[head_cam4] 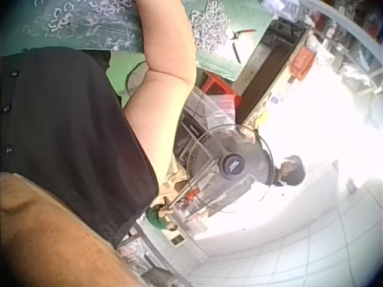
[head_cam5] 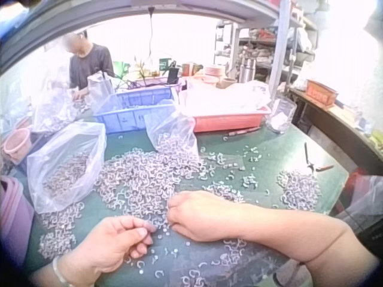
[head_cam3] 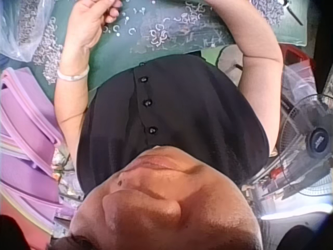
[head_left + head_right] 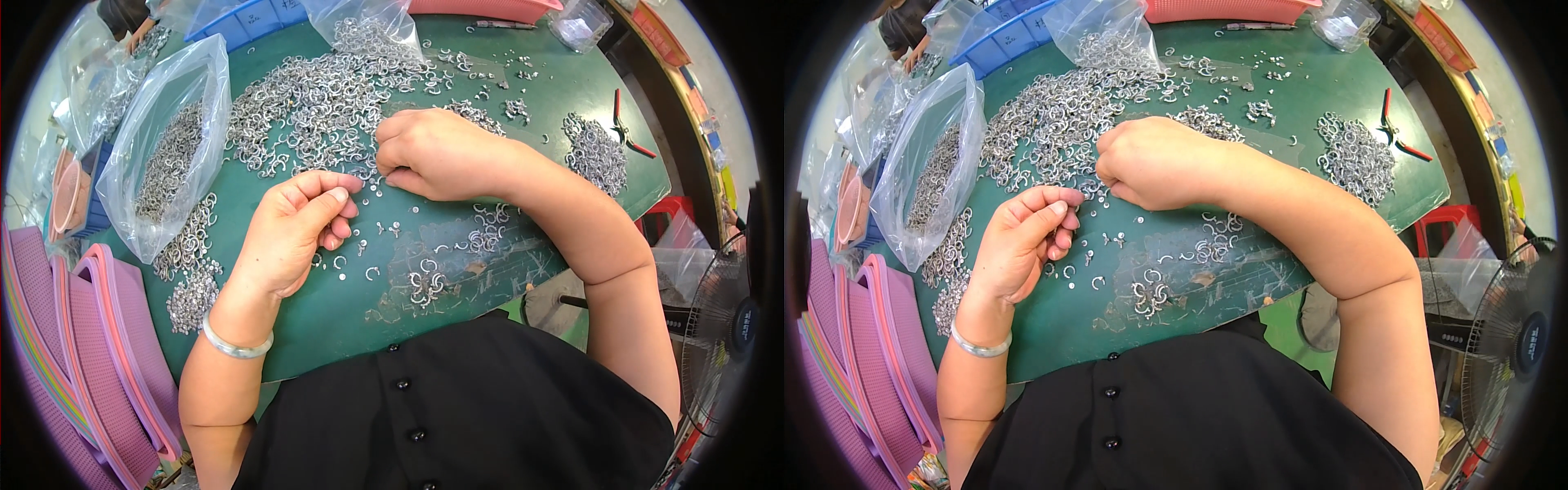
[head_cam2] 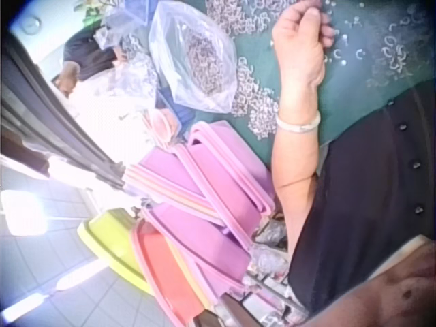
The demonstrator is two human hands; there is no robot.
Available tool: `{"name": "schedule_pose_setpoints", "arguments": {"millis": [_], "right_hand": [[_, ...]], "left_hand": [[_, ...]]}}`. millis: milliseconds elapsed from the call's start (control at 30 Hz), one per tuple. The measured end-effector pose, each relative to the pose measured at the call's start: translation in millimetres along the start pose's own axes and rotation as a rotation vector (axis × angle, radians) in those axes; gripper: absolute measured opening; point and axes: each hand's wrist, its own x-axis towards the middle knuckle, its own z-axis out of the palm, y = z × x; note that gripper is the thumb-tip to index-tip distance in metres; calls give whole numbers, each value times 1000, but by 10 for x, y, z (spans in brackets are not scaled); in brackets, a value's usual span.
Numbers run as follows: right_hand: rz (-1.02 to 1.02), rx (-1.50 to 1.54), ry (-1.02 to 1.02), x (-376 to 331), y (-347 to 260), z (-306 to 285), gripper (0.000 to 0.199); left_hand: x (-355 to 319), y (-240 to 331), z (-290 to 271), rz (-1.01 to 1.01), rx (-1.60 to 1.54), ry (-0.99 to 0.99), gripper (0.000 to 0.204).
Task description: The person picks up and connects small silver-colored metal rings and clips together by hand, sorting them on a green work mat.
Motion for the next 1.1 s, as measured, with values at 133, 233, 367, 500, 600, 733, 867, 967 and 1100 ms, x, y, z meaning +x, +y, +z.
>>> {"name": "schedule_pose_setpoints", "arguments": {"millis": [133,233,367,500,600,733,867,967,1100], "right_hand": [[-20,-18,33,4,3,36,7],[17,29,29,7,-2,47,5],[44,59,35,9,11,39,5],[66,69,35,7,-24,35,5],[20,39,66,17,-35,74,5],[56,11,7,23,-51,66,6],[57,56,22,-8,-5,-14,10],[7,282,-218,-47,-17,-280,11],[-56,456,-556,-87,-39,-329,8]], "left_hand": [[4,1,-2,1,0,0,15],[3,-1,-7,0,-1,4,15],[3,1,-29,4,-10,-7,16],[-13,34,-45,13,-10,11,15],[-20,45,-60,18,-11,23,15],[-23,47,-77,25,-14,24,15],[-23,44,-82,32,-33,15,15],[-24,37,-89,32,-1,30,17],[-32,43,-99,29,-1,23,16]]}}
